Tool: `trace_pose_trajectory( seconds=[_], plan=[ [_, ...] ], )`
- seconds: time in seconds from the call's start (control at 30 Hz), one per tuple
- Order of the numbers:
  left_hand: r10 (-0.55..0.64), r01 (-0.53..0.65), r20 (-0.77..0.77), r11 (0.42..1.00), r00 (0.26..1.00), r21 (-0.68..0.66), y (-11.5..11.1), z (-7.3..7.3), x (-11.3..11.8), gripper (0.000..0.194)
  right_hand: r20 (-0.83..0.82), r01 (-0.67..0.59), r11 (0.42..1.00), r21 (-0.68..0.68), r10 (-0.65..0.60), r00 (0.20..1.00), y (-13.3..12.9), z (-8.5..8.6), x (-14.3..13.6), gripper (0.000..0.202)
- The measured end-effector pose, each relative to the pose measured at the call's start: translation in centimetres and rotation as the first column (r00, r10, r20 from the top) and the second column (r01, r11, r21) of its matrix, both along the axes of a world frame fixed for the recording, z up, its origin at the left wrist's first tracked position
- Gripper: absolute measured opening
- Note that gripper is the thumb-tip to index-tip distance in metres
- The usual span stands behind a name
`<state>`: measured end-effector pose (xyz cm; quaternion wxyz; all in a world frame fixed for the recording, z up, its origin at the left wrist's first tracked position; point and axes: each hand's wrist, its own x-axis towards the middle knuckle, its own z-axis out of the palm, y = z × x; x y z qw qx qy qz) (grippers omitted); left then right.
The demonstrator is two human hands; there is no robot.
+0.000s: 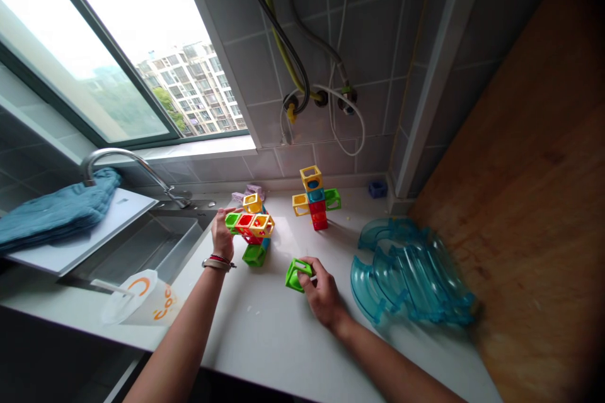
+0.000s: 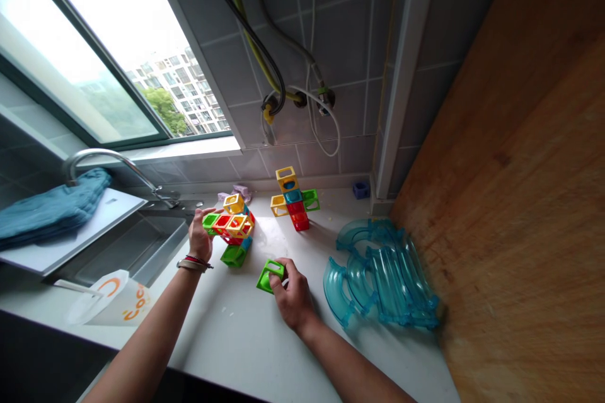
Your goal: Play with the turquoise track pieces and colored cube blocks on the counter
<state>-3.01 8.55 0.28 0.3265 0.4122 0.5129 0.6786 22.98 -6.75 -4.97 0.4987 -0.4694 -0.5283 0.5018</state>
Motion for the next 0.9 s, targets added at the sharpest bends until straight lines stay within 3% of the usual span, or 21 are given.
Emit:
trace_pose_trajectory(
  seconds=[0.13,0.37,0.7,0.8,0.9],
  plan=[
    [0.013,-0.013,-0.006,0.999,1.000,-0.041,-0.3,0.0,-0.4,0.052,0.008,-0.003,1.000,-0.002,0.003,1.000,0.0,-0.2,0.0,0.033],
    [-0.127,0.124,0.001,0.971,0.992,-0.205,-0.5,0.8,-0.6,0.051,0.028,-0.008,1.000,0.008,0.008,1.000,0.1,-0.3,0.0,0.033],
    [-0.170,0.167,0.019,0.933,0.985,-0.318,-0.5,2.0,-0.8,0.045,0.032,-0.017,1.000,0.004,0.017,0.999,0.0,0.0,0.0,0.032],
    [-0.168,0.155,-0.013,0.933,0.986,-0.325,-0.3,2.3,-0.8,0.047,0.037,-0.015,1.000,0.002,0.015,0.999,0.0,-0.1,0.0,0.032],
    [-0.083,0.062,-0.079,0.969,0.993,-0.241,-0.4,2.8,-0.8,0.049,0.033,-0.002,1.000,0.007,0.001,0.999,0.0,-0.4,-0.1,0.031]
  ],
)
